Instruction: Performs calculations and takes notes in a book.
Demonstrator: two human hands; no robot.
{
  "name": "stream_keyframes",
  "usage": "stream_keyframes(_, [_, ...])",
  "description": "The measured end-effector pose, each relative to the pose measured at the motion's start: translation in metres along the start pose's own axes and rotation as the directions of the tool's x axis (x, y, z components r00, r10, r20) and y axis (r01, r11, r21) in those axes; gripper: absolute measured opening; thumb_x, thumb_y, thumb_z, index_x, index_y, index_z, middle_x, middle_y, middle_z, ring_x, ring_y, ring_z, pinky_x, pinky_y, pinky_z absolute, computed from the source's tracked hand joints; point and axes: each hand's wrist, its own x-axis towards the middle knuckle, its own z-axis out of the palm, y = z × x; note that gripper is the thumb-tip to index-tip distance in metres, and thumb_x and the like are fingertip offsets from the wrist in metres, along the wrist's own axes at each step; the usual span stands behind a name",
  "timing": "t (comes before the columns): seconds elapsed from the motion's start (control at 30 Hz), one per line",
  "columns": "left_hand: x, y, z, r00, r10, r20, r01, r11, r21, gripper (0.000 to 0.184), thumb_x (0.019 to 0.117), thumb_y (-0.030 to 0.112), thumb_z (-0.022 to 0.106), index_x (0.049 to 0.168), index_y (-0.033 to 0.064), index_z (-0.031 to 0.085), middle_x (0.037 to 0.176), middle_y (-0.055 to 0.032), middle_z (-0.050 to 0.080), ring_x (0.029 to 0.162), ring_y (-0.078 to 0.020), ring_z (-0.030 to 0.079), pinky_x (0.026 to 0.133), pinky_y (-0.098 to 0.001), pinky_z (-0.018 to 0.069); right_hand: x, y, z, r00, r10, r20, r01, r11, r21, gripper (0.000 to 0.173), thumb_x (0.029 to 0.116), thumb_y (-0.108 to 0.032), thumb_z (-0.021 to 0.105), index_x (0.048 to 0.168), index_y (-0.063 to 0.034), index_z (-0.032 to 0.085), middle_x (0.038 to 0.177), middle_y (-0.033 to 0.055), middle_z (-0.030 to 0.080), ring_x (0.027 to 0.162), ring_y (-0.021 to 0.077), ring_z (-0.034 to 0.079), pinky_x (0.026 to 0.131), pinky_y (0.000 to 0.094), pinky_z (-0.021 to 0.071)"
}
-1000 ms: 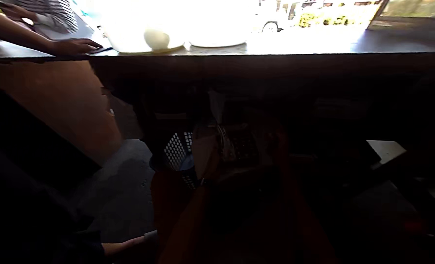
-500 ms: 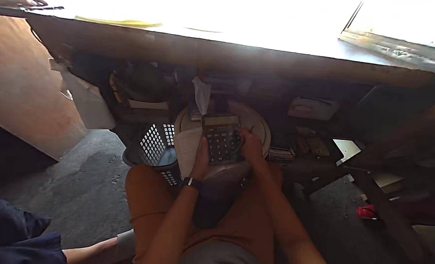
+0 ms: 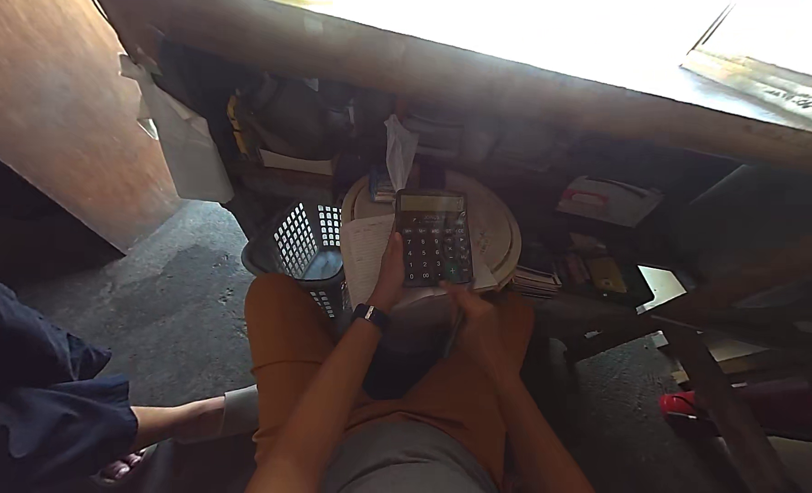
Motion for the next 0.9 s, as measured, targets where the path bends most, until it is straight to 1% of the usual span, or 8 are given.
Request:
stream_keyframes(0.1, [-0.003, -0.001, -0.001, 1.000, 0.018, 0.001, -0.018, 0.999, 0.028, 0.061, 0.1062, 0.063, 0.019, 0.162, 0.0385, 0.024, 0.156, 0.0030, 0.047, 0.130, -0.0134, 0.056, 0.104, -0.0430, 0.0501, -0.005, -0.016, 0.010, 0.993, 0.017, 0.117, -0.007, 0.996, -0.089, 0.039, 0.0961, 0.003, 0.053, 0.129, -0.0033, 0.071, 0.078, 0.0218, 0.071, 0.066, 0.0395, 0.069, 0.063, 0.0526, 0.0565])
stream_keyframes(0.17, [-0.001, -0.003, -0.001, 1.000, 0.029, -0.006, -0.028, 0.999, 0.045, 0.061, 0.1061, 0.064, 0.018, 0.162, 0.0386, 0.023, 0.156, 0.0034, 0.046, 0.131, -0.0134, 0.055, 0.105, -0.0434, 0.0496, 0.010, -0.023, 0.008, 0.985, 0.079, 0.151, -0.058, 0.989, -0.137, 0.047, 0.0938, 0.006, 0.052, 0.135, -0.0074, 0.068, 0.086, 0.0255, 0.072, 0.074, 0.0446, 0.070, 0.068, 0.0567, 0.0555])
stream_keyframes(0.23, [0.001, -0.005, 0.000, 0.999, 0.038, -0.006, -0.038, 0.998, 0.058, 0.062, 0.1063, 0.063, 0.018, 0.162, 0.0379, 0.022, 0.158, 0.0031, 0.043, 0.134, -0.0128, 0.053, 0.107, -0.0431, 0.0472, 0.025, -0.026, 0.007, 0.983, 0.114, 0.147, -0.089, 0.982, -0.165, 0.050, 0.0935, 0.006, 0.053, 0.138, -0.0106, 0.066, 0.088, 0.0259, 0.072, 0.077, 0.0449, 0.070, 0.071, 0.0567, 0.0546])
stream_keyframes(0.37, [0.005, -0.003, 0.001, 0.999, 0.039, -0.009, -0.039, 0.999, 0.022, 0.060, 0.1083, 0.058, 0.019, 0.163, 0.0344, 0.022, 0.156, 0.0002, 0.046, 0.129, -0.0114, 0.055, 0.104, -0.0385, 0.0490, 0.035, -0.030, 0.008, 0.989, 0.105, 0.100, -0.087, 0.982, -0.168, 0.045, 0.0939, 0.006, 0.054, 0.133, -0.0085, 0.070, 0.086, 0.0250, 0.071, 0.075, 0.0434, 0.069, 0.069, 0.0548, 0.0542])
stream_keyframes(0.5, [0.002, -0.003, 0.000, 1.000, 0.031, 0.003, -0.031, 0.999, 0.025, 0.060, 0.1075, 0.060, 0.019, 0.163, 0.0382, 0.021, 0.157, 0.0020, 0.045, 0.130, -0.0113, 0.055, 0.105, -0.0401, 0.0487, 0.033, -0.025, 0.007, 0.996, 0.080, 0.035, -0.074, 0.987, -0.140, 0.041, 0.0929, 0.007, 0.055, 0.126, -0.0068, 0.074, 0.079, 0.0218, 0.071, 0.070, 0.0407, 0.069, 0.066, 0.0530, 0.0541])
stream_keyframes(0.6, [-0.001, -0.004, -0.003, 0.998, 0.062, 0.014, -0.062, 0.996, 0.059, 0.059, 0.1077, 0.060, 0.018, 0.162, 0.0377, 0.022, 0.156, 0.0022, 0.046, 0.128, -0.0112, 0.056, 0.104, -0.0406, 0.0502, 0.035, -0.023, 0.003, 0.992, 0.112, 0.065, -0.104, 0.987, -0.119, 0.039, 0.0935, 0.007, 0.056, 0.126, -0.0056, 0.073, 0.081, 0.0226, 0.071, 0.072, 0.0423, 0.068, 0.068, 0.0554, 0.0536])
stream_keyframes(0.77, [-0.001, -0.004, -0.002, 0.998, 0.066, 0.016, -0.067, 0.997, 0.042, 0.058, 0.1077, 0.060, 0.018, 0.162, 0.0390, 0.023, 0.155, 0.0029, 0.047, 0.127, -0.0100, 0.057, 0.103, -0.0393, 0.0504, 0.039, -0.025, 0.002, 0.983, 0.144, 0.118, -0.127, 0.982, -0.141, 0.042, 0.0936, 0.006, 0.056, 0.128, -0.0101, 0.074, 0.083, 0.0233, 0.071, 0.077, 0.0434, 0.068, 0.072, 0.0562, 0.0529])
stream_keyframes(0.9, [0.000, -0.003, -0.001, 0.998, 0.069, 0.015, -0.069, 0.997, 0.022, 0.058, 0.1078, 0.060, 0.017, 0.162, 0.0396, 0.023, 0.154, 0.0041, 0.048, 0.126, -0.0093, 0.057, 0.102, -0.0378, 0.0508, 0.038, -0.024, -0.001, 0.999, 0.046, -0.021, -0.048, 0.993, -0.111, 0.043, 0.0910, 0.010, 0.056, 0.126, -0.0073, 0.074, 0.075, 0.0214, 0.069, 0.065, 0.0399, 0.066, 0.063, 0.0525, 0.0529])
